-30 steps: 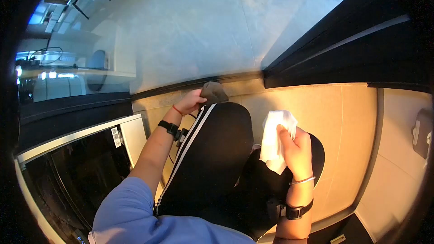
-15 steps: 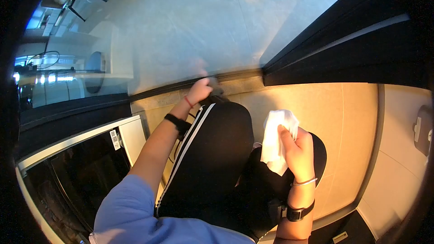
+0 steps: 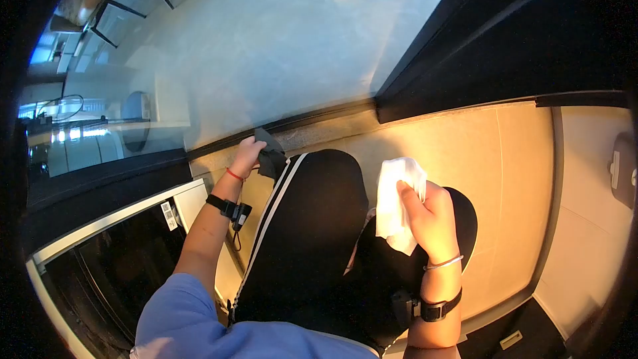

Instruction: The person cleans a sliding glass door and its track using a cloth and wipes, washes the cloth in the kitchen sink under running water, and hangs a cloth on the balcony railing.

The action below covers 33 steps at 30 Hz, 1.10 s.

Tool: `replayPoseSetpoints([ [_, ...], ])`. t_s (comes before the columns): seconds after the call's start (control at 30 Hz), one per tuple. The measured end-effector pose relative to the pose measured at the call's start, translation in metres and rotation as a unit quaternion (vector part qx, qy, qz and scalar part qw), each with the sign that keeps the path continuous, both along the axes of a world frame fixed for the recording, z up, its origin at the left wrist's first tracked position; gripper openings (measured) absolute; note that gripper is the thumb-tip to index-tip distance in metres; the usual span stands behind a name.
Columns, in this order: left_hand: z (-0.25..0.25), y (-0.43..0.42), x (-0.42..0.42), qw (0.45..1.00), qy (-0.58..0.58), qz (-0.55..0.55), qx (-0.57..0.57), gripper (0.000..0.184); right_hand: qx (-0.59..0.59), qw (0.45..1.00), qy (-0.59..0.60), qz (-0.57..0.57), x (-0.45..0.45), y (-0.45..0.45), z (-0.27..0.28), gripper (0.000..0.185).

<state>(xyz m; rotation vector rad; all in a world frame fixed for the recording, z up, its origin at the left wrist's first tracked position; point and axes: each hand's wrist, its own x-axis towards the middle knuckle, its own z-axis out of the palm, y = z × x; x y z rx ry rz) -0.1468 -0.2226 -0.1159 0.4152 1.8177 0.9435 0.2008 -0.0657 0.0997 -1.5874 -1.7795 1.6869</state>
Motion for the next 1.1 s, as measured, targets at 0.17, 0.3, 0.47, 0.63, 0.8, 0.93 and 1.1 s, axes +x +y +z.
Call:
replayPoseSetpoints([
  [0.17,-0.051,0.035,0.007,0.971,-0.185,0.145,0.038,0.017,0.003,1.000,-0.006,0.027,-0.001,0.002,0.003,0.024],
  [0.3,-0.070,0.107,0.044,0.966,-0.246,-0.081,-0.015,0.027,0.011,0.998,-0.018,0.052,0.002,0.002,-0.001,0.025],
  [0.47,-0.041,0.197,0.107,0.915,0.042,-0.397,-0.049,0.038,0.025,0.995,-0.022,0.089,0.002,0.003,0.001,0.020],
  [0.63,-0.017,0.213,0.121,0.773,0.223,-0.591,0.059,0.023,0.081,0.991,-0.021,0.104,0.013,-0.013,0.009,0.023],
  [0.8,-0.008,0.146,0.064,0.694,0.132,-0.696,0.125,0.029,0.165,0.980,-0.005,0.115,0.017,-0.022,0.010,0.028],
  [0.93,0.036,0.087,0.027,0.695,0.066,-0.711,-0.083,0.030,0.180,0.977,-0.026,0.115,0.019,-0.038,0.005,0.029],
  [1.1,0.145,0.023,0.044,0.927,-0.179,-0.138,-0.299,0.025,0.049,0.989,-0.032,0.133,0.029,-0.043,0.027,0.030],
])
